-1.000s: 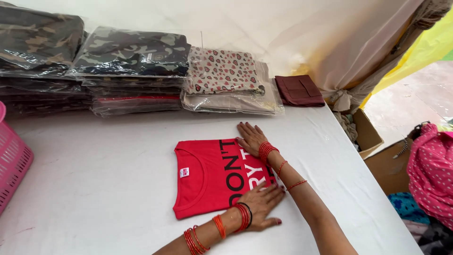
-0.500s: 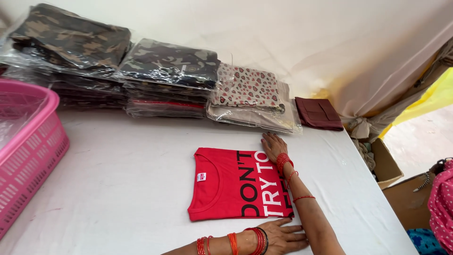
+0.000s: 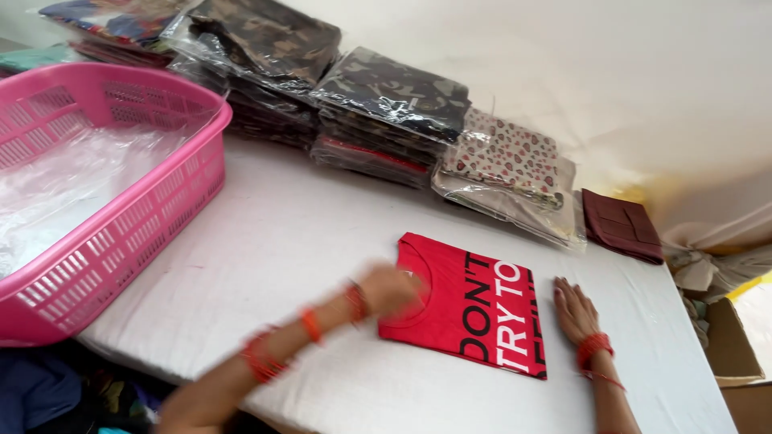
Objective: The person folds a red t-shirt on a white table, smoothing it out and folding it into a compact rectangle. They then place the folded shirt into a clear plastic bag and set it aside.
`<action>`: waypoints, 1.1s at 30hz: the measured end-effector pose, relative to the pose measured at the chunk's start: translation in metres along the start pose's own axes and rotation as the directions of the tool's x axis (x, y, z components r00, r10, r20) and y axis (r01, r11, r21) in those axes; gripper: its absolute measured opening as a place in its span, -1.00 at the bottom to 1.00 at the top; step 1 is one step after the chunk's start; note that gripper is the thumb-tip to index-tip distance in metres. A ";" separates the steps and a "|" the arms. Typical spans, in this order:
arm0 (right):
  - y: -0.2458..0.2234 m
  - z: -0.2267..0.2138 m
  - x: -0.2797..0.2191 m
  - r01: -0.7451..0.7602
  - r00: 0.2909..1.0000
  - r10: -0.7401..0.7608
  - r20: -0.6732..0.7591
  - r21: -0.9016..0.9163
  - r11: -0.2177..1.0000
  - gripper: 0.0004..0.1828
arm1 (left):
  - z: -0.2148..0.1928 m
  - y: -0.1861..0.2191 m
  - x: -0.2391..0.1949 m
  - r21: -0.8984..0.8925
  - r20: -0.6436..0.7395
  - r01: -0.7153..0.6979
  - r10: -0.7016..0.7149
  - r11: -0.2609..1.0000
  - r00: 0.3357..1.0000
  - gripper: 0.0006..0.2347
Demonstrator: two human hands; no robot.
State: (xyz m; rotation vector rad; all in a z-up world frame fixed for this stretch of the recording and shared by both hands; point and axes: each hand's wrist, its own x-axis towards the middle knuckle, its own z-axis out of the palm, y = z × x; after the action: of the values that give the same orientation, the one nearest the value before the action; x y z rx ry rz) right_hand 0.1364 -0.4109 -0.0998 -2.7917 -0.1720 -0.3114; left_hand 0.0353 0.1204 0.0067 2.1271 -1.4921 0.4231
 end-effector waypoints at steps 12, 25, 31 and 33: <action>-0.026 -0.034 -0.035 -0.142 0.988 0.149 -0.043 0.129 0.981 -0.45 | -0.345 -0.150 -0.372 0.621 -0.271 0.761 -0.962 -0.190 -0.020 -0.51; -0.025 -0.034 -0.034 -0.107 0.992 0.108 -0.063 0.030 0.994 -0.52 | -0.338 -0.132 -0.251 -0.056 -0.080 0.993 -0.990 -0.108 -0.112 -0.30; -0.023 -0.030 -0.029 -0.183 0.983 0.182 -0.031 -0.010 0.983 -0.53 | -0.334 -0.115 -0.211 0.055 -0.277 0.993 -0.957 -0.109 -0.090 -0.58; -0.019 -0.024 -0.026 -0.204 0.979 0.203 -0.028 -0.018 0.979 -0.53 | -0.312 -0.123 -0.207 0.180 -0.365 0.982 -0.931 -0.059 0.011 -0.61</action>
State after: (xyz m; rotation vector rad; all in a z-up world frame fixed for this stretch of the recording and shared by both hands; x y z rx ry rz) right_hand 0.1033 -0.4030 -0.0775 -2.7935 0.1238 -0.3002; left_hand 0.0881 0.4916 0.1287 2.7345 0.6281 0.2538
